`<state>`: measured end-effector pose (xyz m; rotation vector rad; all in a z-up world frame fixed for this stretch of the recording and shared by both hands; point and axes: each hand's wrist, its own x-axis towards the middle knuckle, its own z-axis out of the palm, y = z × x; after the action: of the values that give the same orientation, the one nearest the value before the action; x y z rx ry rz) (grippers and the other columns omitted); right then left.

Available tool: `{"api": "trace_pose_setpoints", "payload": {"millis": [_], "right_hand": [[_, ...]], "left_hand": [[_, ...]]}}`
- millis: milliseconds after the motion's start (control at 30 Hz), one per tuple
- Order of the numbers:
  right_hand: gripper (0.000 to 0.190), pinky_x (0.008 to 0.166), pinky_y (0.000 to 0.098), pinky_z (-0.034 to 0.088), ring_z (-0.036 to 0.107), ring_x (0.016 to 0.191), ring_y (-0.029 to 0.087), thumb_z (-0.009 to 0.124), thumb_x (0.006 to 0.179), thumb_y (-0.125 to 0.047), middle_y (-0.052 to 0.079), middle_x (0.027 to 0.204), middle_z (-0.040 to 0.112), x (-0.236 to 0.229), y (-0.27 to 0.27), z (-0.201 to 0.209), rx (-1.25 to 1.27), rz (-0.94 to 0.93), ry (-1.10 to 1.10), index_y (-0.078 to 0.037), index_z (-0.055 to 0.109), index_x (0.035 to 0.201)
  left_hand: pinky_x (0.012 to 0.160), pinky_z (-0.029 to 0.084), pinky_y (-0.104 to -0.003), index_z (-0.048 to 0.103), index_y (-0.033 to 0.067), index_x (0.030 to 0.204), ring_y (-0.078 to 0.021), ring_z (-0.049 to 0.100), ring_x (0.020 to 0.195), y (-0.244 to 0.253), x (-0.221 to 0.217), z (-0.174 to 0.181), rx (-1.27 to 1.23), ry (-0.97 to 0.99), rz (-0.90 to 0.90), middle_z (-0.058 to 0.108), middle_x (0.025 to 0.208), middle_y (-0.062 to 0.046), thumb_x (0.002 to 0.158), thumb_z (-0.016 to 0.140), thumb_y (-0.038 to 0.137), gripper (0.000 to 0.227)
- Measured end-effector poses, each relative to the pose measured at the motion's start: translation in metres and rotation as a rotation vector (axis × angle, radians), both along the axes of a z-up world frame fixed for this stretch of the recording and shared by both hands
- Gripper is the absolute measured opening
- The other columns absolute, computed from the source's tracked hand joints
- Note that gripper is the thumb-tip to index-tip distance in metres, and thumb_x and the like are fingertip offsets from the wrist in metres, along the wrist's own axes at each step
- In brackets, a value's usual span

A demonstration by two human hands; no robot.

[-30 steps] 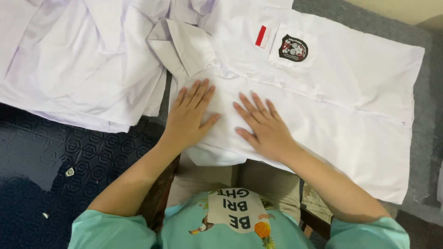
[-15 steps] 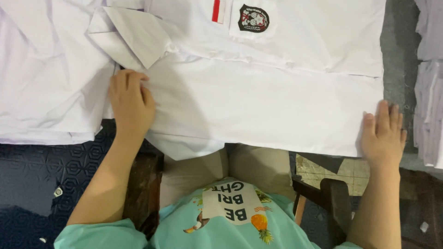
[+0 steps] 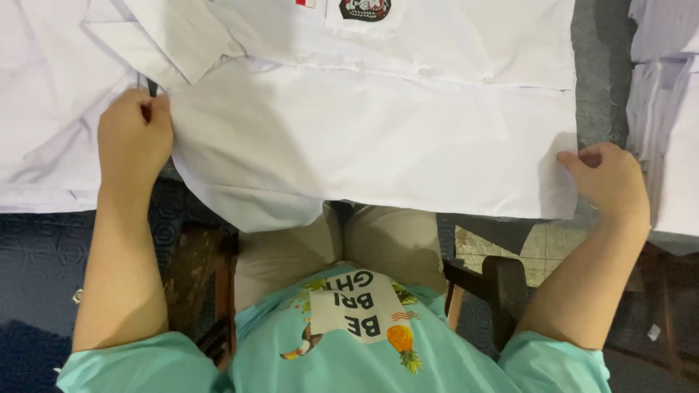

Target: Folding white shirts on a table in a garment factory setting.

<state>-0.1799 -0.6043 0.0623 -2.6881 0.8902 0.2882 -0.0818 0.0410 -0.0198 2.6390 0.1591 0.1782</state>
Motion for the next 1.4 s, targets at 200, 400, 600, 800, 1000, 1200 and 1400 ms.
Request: {"api": "trace_pose_setpoints", "payload": {"millis": [200,400,600,800,1000,1200,1400], "right_hand": [[0.032,0.078,0.0546,0.047,0.060,0.092,0.037,0.067,0.112,-0.032,0.016,0.103,0.065,-0.005,-0.025,-0.018,0.038,0.023,-0.089,0.000,0.066,0.111],[0.037,0.083,0.0591,0.049,0.061,0.104,0.040,0.061,0.114,-0.034,0.017,0.117,0.066,-0.008,-0.013,-0.009,0.055,-0.011,-0.173,0.001,0.065,0.125],[0.028,0.072,0.0545,0.049,0.062,0.090,0.036,0.067,0.112,-0.031,0.015,0.106,0.068,-0.001,-0.013,-0.023,0.050,-0.075,-0.181,-0.003,0.066,0.113],[0.026,0.072,0.0476,0.051,0.064,0.088,0.029,0.074,0.110,-0.033,0.009,0.100,0.070,-0.004,-0.024,-0.028,0.042,-0.025,-0.234,-0.007,0.070,0.108],[0.013,0.075,0.0445,0.053,0.062,0.087,0.025,0.070,0.113,-0.016,0.009,0.102,0.069,0.009,-0.032,-0.026,0.002,0.188,-0.464,-0.003,0.071,0.114],[0.008,0.073,0.0472,0.053,0.064,0.092,0.024,0.070,0.110,-0.015,0.007,0.104,0.070,0.063,-0.041,-0.036,0.066,0.259,-0.446,-0.008,0.073,0.112],[0.019,0.073,0.0407,0.052,0.062,0.089,0.023,0.079,0.104,-0.024,0.006,0.099,0.067,0.091,-0.060,-0.035,0.122,0.273,-0.412,-0.010,0.067,0.108]], "left_hand": [[0.075,0.039,-0.034,0.053,0.0105,0.096,-0.0144,0.045,0.081,0.005,-0.010,-0.006,-0.380,-0.040,0.089,0.049,0.085,0.001,0.123,0.057,0.021,0.029],[0.058,0.036,-0.029,0.068,0.0067,0.112,-0.0075,0.039,0.058,-0.008,-0.017,0.001,-0.332,-0.092,0.056,0.043,0.064,0.006,0.123,0.065,0.030,0.026],[0.063,0.042,-0.038,0.062,-0.0010,0.115,-0.0192,0.051,0.068,0.008,-0.012,-0.013,-0.211,-0.196,-0.043,0.057,0.081,-0.006,0.122,0.060,0.010,0.013],[0.068,0.048,-0.044,0.062,-0.0030,0.117,-0.0289,0.065,0.079,0.005,-0.018,-0.007,-0.047,-0.258,-0.081,0.069,0.092,-0.012,0.119,0.059,0.007,0.010],[0.069,0.049,-0.046,0.057,-0.0052,0.127,-0.0283,0.058,0.078,-0.055,-0.032,0.062,0.110,-0.422,-0.175,0.059,0.115,-0.017,0.112,0.076,0.000,0.024],[0.083,0.050,-0.045,0.057,-0.0003,0.120,-0.0350,0.058,0.103,-0.190,-0.008,0.067,-0.092,-0.438,-0.673,0.056,0.118,-0.019,0.103,0.069,0.011,0.024],[0.085,0.051,-0.046,0.062,0.0042,0.117,-0.0306,0.057,0.111,-0.359,0.017,0.049,-0.018,-0.237,-1.001,0.057,0.125,-0.012,0.101,0.063,0.028,0.028]]}}
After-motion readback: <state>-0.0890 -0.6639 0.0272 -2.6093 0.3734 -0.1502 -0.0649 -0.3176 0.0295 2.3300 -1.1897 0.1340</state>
